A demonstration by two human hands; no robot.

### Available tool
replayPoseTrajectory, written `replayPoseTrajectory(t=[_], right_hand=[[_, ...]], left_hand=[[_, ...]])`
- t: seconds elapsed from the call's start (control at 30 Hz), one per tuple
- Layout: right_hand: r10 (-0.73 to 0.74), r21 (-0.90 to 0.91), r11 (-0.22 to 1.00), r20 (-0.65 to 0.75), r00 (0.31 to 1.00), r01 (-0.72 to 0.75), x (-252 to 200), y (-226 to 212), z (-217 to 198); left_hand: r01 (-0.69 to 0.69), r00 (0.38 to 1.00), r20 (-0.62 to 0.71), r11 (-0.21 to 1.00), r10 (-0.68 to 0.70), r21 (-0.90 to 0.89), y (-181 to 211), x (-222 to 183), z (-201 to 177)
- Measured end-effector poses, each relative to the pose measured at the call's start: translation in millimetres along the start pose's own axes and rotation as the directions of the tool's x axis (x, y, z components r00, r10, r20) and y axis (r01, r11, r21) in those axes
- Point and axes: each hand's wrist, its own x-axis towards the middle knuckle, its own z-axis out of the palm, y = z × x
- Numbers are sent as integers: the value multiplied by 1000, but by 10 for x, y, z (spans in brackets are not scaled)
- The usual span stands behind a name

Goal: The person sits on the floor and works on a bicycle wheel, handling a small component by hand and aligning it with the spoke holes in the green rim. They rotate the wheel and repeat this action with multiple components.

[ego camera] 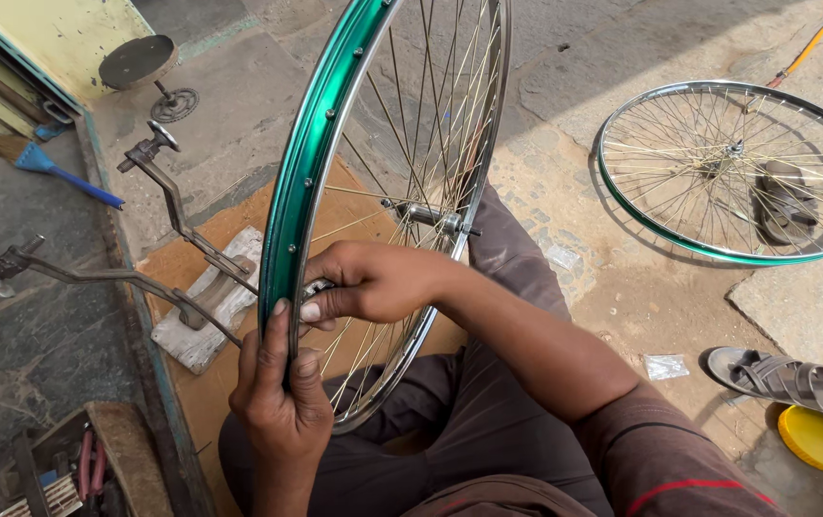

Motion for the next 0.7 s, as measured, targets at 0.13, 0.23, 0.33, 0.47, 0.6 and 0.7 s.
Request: replayPoseTrajectory(t=[0.13, 0.23, 0.33, 0.47, 0.6, 0.7], right_hand=[[-452, -705, 709, -467, 760, -12, -3, -40, 660], [-365, -557, 823, -368, 855, 112, 22, 7, 323], [-107, -259, 960, 23, 994, 110, 62, 85, -87], [-45, 289, 957, 186, 982, -10, 12, -4, -202], [-170, -281, 959, -479, 861, 34, -57, 77, 324], [-431, -524, 845, -785, 446, -105, 176, 143, 748]], left_hand=[[-54, 998, -18, 996, 53, -65, -86, 20, 6], [-56, 998, -10, 995, 55, -79, -64, -16, -17], [-1, 1000, 26, 994, 4, -112, -18, -61, 3], [-63, 998, -9, 996, 63, -62, 16, 8, 15], [-52, 999, -17, 998, 52, -21, -39, 89, -16], [-60, 998, -9, 993, 60, -102, 1, 97, 74]])
